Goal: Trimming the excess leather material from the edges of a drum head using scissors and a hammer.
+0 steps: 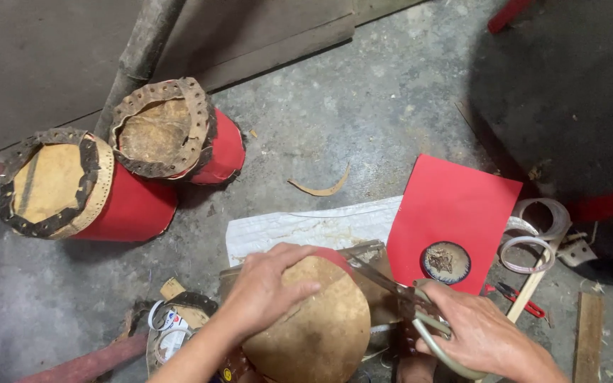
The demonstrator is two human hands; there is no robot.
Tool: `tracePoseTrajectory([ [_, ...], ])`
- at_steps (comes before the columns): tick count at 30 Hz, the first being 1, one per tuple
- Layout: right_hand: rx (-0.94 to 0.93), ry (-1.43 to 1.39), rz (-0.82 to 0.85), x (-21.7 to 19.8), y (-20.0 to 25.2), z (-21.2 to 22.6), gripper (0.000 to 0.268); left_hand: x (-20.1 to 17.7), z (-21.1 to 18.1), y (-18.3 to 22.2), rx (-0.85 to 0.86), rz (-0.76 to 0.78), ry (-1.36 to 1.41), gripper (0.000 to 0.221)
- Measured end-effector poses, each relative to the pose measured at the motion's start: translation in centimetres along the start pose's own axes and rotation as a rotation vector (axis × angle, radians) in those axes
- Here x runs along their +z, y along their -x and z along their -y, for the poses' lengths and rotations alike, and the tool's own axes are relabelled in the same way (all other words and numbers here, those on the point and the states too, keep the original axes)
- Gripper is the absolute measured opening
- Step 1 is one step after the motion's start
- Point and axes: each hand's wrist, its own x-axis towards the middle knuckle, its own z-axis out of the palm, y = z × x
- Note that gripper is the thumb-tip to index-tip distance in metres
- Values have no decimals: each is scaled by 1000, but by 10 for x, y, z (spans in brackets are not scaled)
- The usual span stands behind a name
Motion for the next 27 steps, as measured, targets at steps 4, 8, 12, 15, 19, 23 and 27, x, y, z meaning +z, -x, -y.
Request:
tracePoseTrajectory([
  [4,-43,8,-20,-5,4,6,63,-1,-2,-16,358,-118,86,33],
  [8,-81,31,-48,-9,7,6,64,-5,-10,-33,204,33,159,13],
  [12,-135,88,-43,-8,5,3,62,-3,-3,-46,265,84,170,12],
  [15,-144,66,-52,-9,4,8,48,-2,-1,-47,229,124,262,15],
  [19,-159,81,-96,-12,7,16,50,1,6,-47,287,93,341,10],
  [23,-231,87,-190,-13,11,15,49,4,16,-50,382,98,371,10],
  [27,-150,74,-201,-15,16,6,46,4,24,-53,469,99,346,9],
])
